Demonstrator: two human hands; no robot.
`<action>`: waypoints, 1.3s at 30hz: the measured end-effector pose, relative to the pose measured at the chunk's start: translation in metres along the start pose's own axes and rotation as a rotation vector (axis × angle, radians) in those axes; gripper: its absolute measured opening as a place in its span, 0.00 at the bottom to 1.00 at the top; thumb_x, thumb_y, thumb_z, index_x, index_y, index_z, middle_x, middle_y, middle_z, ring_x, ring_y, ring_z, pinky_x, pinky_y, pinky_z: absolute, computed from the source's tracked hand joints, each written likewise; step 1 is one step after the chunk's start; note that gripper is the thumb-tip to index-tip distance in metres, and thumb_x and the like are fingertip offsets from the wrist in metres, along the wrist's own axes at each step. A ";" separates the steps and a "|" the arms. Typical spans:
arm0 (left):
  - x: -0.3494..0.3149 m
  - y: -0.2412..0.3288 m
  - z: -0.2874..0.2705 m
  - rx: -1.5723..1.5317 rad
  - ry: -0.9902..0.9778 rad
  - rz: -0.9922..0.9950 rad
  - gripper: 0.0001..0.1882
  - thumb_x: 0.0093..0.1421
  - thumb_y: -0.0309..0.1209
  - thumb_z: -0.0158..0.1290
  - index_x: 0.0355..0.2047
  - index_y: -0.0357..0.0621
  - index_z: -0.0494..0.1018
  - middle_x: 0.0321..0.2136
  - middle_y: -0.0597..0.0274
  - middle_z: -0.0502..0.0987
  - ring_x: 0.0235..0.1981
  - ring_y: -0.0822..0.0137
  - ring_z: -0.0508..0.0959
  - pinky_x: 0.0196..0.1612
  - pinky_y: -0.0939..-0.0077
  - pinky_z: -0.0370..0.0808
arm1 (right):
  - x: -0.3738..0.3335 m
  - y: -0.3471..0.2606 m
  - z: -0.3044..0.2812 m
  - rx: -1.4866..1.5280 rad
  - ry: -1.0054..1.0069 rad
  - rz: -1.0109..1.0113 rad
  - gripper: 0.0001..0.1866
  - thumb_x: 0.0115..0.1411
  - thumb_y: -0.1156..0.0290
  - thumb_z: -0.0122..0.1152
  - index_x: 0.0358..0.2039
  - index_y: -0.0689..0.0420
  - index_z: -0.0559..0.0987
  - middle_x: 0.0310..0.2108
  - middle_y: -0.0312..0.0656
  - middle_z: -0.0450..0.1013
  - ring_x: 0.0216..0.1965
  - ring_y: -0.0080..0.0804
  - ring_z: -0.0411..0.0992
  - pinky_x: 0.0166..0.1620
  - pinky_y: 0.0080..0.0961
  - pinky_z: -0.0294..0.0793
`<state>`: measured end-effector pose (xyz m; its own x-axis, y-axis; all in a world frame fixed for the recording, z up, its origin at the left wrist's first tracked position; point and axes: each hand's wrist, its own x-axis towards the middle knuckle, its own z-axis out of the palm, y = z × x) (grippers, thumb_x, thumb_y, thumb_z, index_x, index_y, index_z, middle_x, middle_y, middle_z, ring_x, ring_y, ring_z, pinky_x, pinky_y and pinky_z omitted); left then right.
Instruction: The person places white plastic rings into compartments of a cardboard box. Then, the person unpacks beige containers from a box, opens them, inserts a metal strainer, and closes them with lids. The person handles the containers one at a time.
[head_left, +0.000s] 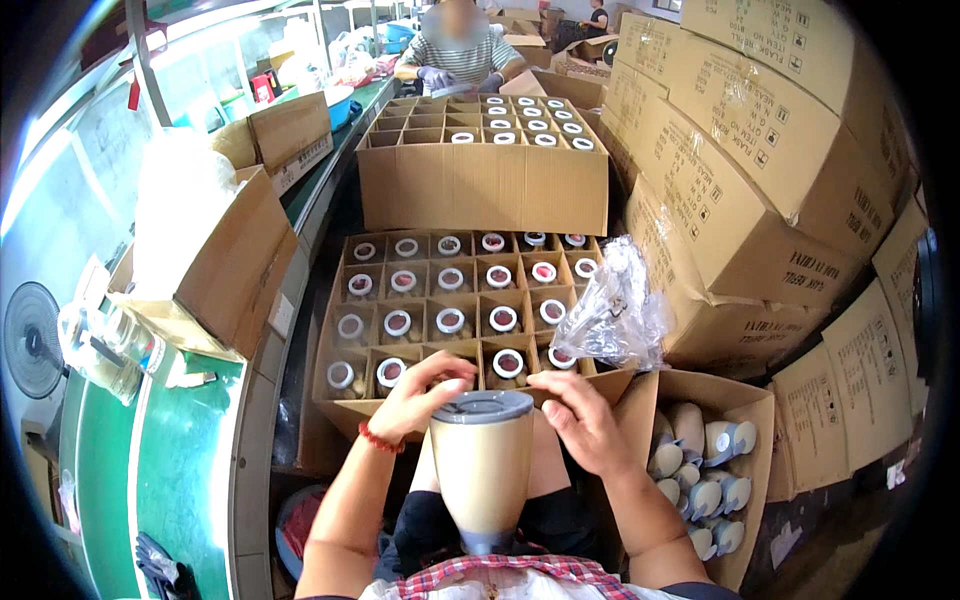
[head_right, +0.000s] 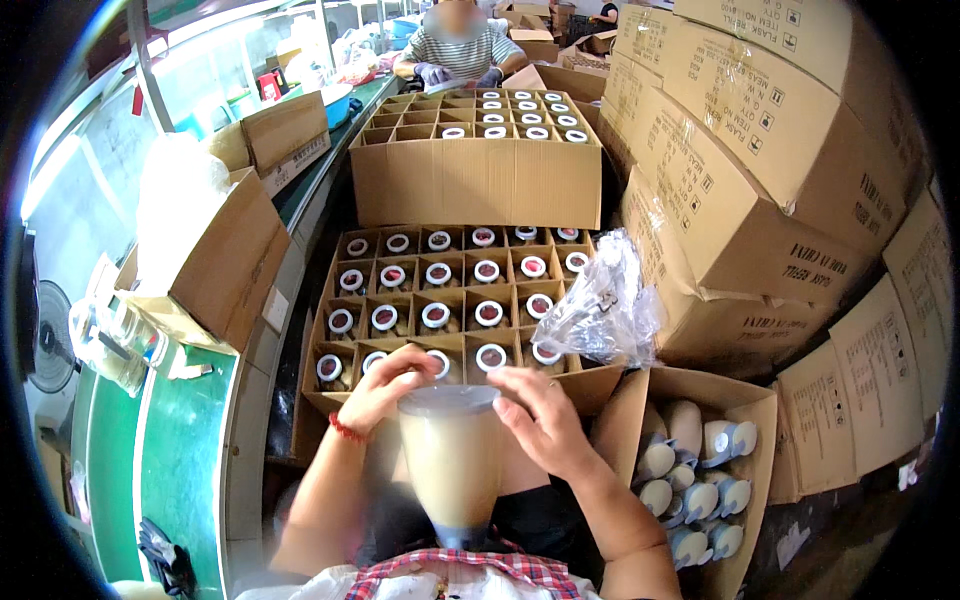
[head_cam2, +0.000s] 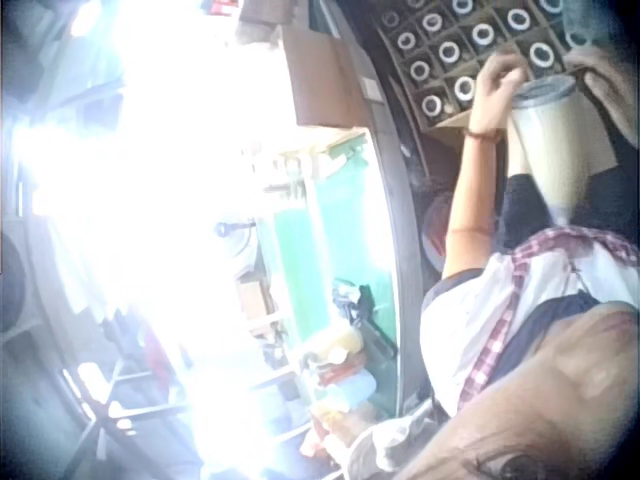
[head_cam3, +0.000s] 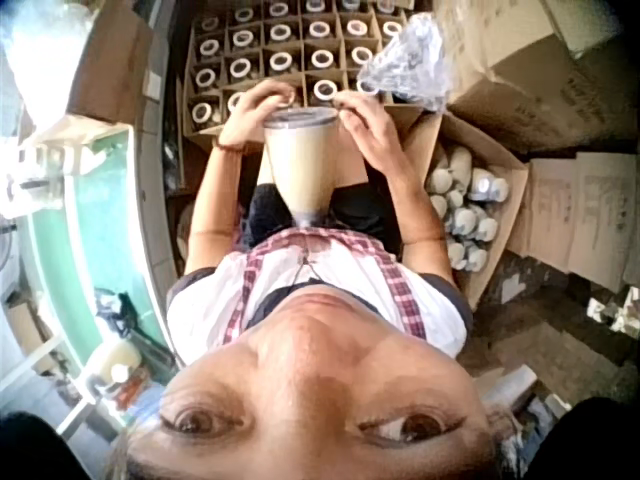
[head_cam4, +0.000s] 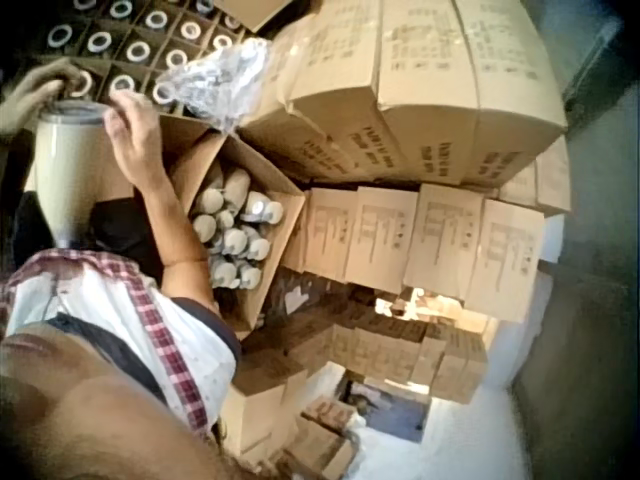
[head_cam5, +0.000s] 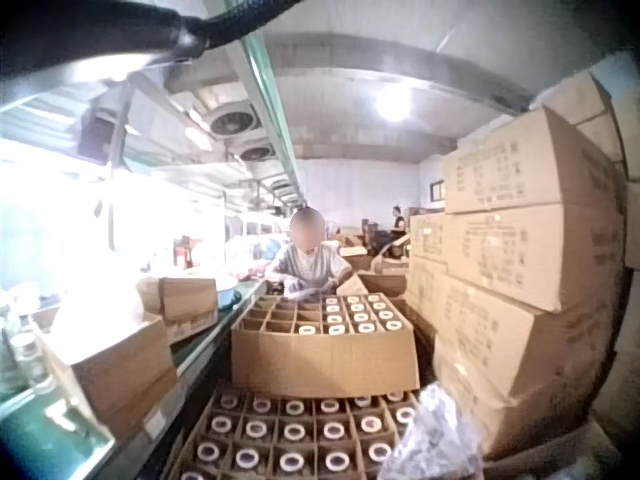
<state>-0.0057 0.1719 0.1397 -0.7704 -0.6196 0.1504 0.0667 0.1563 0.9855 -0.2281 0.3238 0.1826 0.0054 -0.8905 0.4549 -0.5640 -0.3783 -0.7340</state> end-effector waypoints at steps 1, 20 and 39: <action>-0.008 -0.030 -0.003 -0.166 0.055 0.022 0.26 0.62 0.47 0.49 0.51 0.37 0.70 0.48 0.58 0.73 0.51 0.66 0.71 0.54 0.70 0.66 | 0.000 0.008 0.008 0.028 -0.045 -0.006 0.20 0.67 0.61 0.46 0.49 0.64 0.73 0.50 0.48 0.70 0.56 0.40 0.66 0.59 0.33 0.60; 0.008 -0.046 -0.054 -0.643 0.954 0.023 0.16 0.67 0.42 0.45 0.41 0.42 0.71 0.37 0.62 0.76 0.34 0.69 0.76 0.37 0.75 0.73 | 0.068 0.184 0.069 0.241 -0.228 0.401 0.18 0.63 0.57 0.54 0.46 0.56 0.74 0.51 0.44 0.71 0.50 0.37 0.71 0.47 0.34 0.74; 0.015 -0.124 0.000 -1.174 0.430 -0.367 0.41 0.66 0.54 0.17 0.51 0.34 0.71 0.52 0.49 0.73 0.44 0.53 0.76 0.46 0.59 0.74 | 0.055 0.234 0.062 -0.670 -0.476 -0.207 0.11 0.52 0.58 0.63 0.31 0.50 0.81 0.49 0.40 0.70 0.55 0.40 0.63 0.55 0.45 0.53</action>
<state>-0.0257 0.1430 0.0198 -0.6130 -0.7118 -0.3429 0.5765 -0.6997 0.4219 -0.3085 0.1703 0.0047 0.4251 -0.8878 0.1763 -0.8826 -0.4498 -0.1367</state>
